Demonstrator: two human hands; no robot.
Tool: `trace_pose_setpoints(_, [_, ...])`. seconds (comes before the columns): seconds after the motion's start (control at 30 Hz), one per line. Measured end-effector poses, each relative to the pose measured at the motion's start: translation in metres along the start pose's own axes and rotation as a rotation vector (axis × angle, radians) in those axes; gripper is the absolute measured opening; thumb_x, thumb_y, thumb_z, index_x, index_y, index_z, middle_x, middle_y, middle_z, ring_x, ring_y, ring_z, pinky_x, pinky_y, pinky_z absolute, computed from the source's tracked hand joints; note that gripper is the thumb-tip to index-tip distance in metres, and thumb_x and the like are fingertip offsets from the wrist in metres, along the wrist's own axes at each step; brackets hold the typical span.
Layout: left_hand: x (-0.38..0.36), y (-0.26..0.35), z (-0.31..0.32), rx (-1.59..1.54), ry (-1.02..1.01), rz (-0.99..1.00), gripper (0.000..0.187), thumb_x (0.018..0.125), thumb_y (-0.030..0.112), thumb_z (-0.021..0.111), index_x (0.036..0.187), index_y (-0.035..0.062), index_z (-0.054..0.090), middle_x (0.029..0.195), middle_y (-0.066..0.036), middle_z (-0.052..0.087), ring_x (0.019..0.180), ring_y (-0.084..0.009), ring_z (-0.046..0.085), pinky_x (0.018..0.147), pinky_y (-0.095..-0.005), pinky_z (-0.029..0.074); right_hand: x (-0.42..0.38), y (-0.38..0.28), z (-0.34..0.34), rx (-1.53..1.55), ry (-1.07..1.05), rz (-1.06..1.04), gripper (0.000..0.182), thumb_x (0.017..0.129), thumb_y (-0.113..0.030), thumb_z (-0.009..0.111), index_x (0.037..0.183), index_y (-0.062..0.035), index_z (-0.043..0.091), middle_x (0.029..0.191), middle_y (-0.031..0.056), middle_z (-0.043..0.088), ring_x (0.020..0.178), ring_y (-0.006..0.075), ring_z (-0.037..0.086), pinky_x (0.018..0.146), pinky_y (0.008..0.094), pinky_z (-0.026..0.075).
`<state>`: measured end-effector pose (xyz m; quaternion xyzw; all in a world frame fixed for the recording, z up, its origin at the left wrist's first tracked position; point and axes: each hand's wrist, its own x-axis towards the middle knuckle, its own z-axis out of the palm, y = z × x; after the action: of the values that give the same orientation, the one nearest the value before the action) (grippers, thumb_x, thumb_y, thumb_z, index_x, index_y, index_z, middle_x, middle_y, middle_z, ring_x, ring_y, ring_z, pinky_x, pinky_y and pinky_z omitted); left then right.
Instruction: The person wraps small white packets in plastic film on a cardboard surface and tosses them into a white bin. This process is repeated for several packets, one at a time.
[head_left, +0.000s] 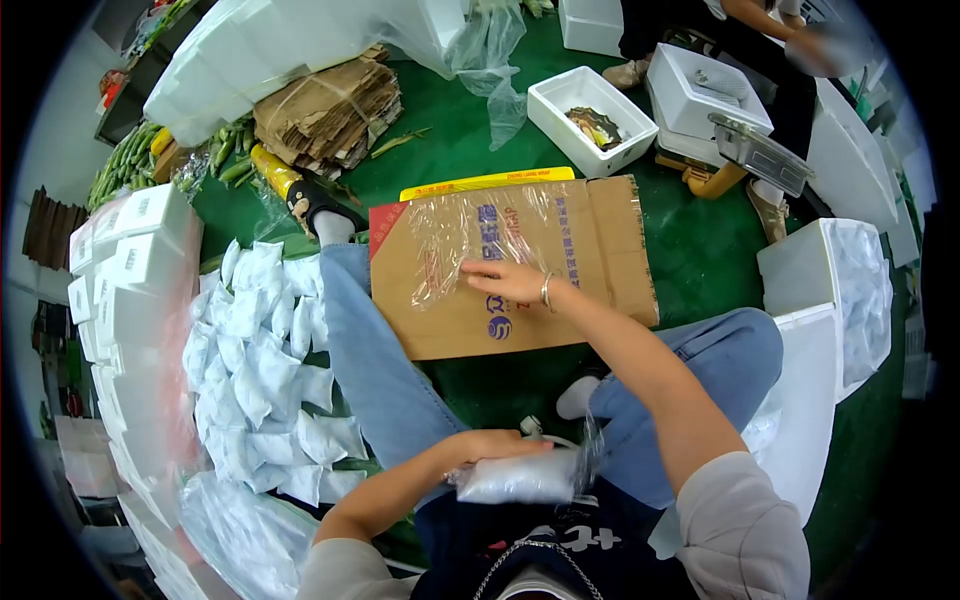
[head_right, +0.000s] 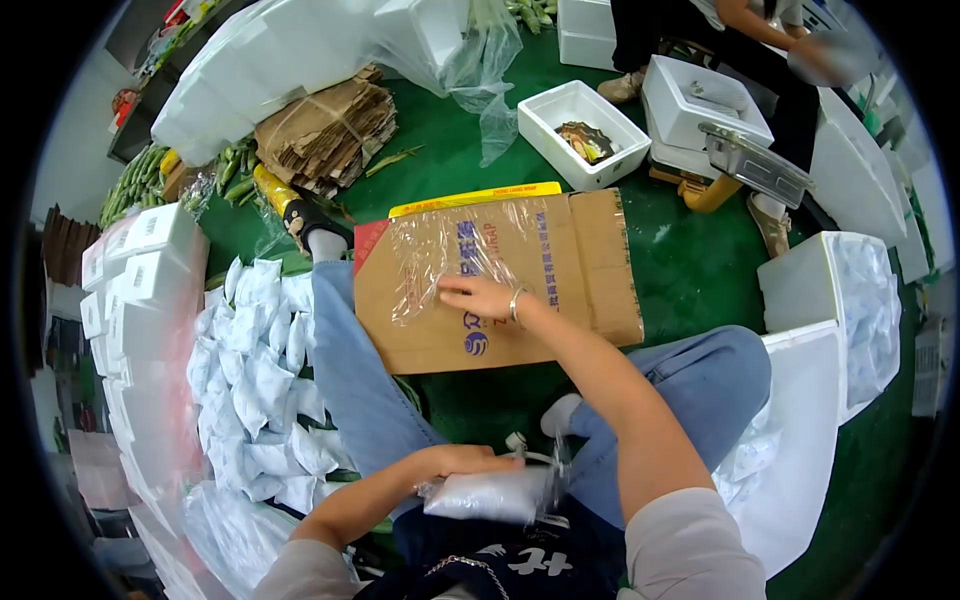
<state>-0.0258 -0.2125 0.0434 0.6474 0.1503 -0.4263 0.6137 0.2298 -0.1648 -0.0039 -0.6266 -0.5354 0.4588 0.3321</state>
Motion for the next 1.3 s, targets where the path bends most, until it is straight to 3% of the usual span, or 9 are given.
trace_pose_setpoints(0.1, [0.004,-0.012,-0.020,0.360,-0.184,-0.143,0.103,0.079,0.083,0.035,0.119,-0.0080,0.059,0.117,-0.027,0.060,0.111,-0.0332,0.057,0.095,-0.0368,0.043,-0.043,-0.066,0.010,-0.723,0.004,-0.044,0.051,0.099,-0.043,0.038,0.131,-0.0054,0.051,0.140,0.0150,0.046,0.130,0.0312,0.041,0.108,0.0386,0.030])
trace_pose_setpoints(0.17, [0.003,-0.014,-0.028,-0.425,0.051,-0.230,0.064,0.089,0.061,0.050,0.111,0.0023,0.067,0.103,-0.012,0.068,0.083,-0.0200,0.067,0.069,-0.0298,0.053,-0.074,-0.101,0.019,-0.601,0.074,-0.113,0.045,0.100,-0.039,0.038,0.121,-0.0050,0.058,0.128,0.0138,0.056,0.120,0.0265,0.050,0.103,0.0378,0.035])
trace_pose_setpoints(0.3, [0.008,-0.008,-0.058,-1.208,-0.250,0.524,0.063,0.093,0.058,0.040,0.103,-0.0012,0.059,0.078,-0.018,0.063,0.056,-0.0286,0.062,0.045,-0.0376,0.050,-0.117,-0.115,0.044,0.193,0.411,-0.119,0.048,0.099,-0.039,0.038,0.086,-0.0037,0.068,0.087,0.0110,0.067,0.085,0.0191,0.064,0.076,0.0313,0.049])
trace_pose_setpoints(0.43, [-0.005,0.039,-0.029,-0.588,0.915,0.796,0.070,0.097,0.056,0.032,0.131,-0.0044,0.044,0.110,-0.021,0.062,0.093,-0.0264,0.063,0.084,-0.0324,0.050,-0.104,-0.070,0.052,0.955,0.831,-0.112,0.040,0.098,-0.026,0.039,0.083,0.0029,0.063,0.091,0.0161,0.066,0.085,0.0235,0.063,0.075,0.0339,0.048])
trace_pose_setpoints(0.63, [-0.010,0.048,-0.044,-0.446,1.732,0.747,0.034,0.092,0.028,0.053,0.110,-0.0018,0.052,0.091,-0.017,0.063,0.077,-0.0247,0.062,0.072,-0.0338,0.049,-0.125,-0.164,0.087,-0.581,0.990,-0.045,0.050,0.085,-0.031,0.063,0.124,-0.0015,0.052,0.122,0.0309,0.049,0.108,0.0382,0.052,0.092,0.0368,0.042])
trace_pose_setpoints(0.87, [0.014,0.050,-0.054,-1.154,-0.008,0.744,0.034,0.094,0.018,0.046,0.121,0.0014,0.056,0.113,-0.013,0.064,0.095,-0.0237,0.066,0.079,-0.0341,0.056,-0.188,-0.212,0.096,-0.870,0.645,-0.043,0.068,0.072,-0.033,0.074,0.130,-0.0057,0.052,0.142,0.0363,0.025,0.126,0.0490,0.033,0.106,0.0511,0.027])
trace_pose_setpoints(0.97, [0.034,0.054,-0.039,-0.350,0.110,1.222,0.043,0.098,0.030,0.043,0.128,0.0006,0.050,0.115,-0.011,0.061,0.096,-0.0230,0.063,0.085,-0.0354,0.054,-0.203,-0.217,0.107,-0.829,0.812,-0.094,0.061,0.074,-0.031,0.071,0.126,-0.0045,0.054,0.143,0.0330,0.027,0.131,0.0454,0.030,0.106,0.0516,0.026])
trace_pose_setpoints(1.13, [0.027,0.136,0.024,-0.928,-0.289,0.623,0.048,0.096,0.036,0.046,0.127,0.0009,0.050,0.113,-0.012,0.061,0.094,-0.0247,0.063,0.083,-0.0382,0.054,-0.249,-0.198,0.051,-0.673,1.009,-0.143,0.035,0.083,-0.021,0.055,0.112,-0.0005,0.056,0.120,0.0221,0.051,0.109,0.0347,0.050,0.095,0.0434,0.038])
trace_pose_setpoints(1.3, [0.022,0.220,0.091,0.236,0.349,1.066,0.051,0.082,0.038,0.063,0.117,0.0023,0.054,0.099,-0.019,0.065,0.084,-0.0377,0.064,0.077,-0.0440,0.051,-0.370,-0.173,-0.075,-0.524,1.257,0.154,0.017,0.091,-0.015,0.045,0.082,-0.0006,0.047,0.077,0.0037,0.046,0.073,0.0165,0.045,0.070,0.0280,0.040])
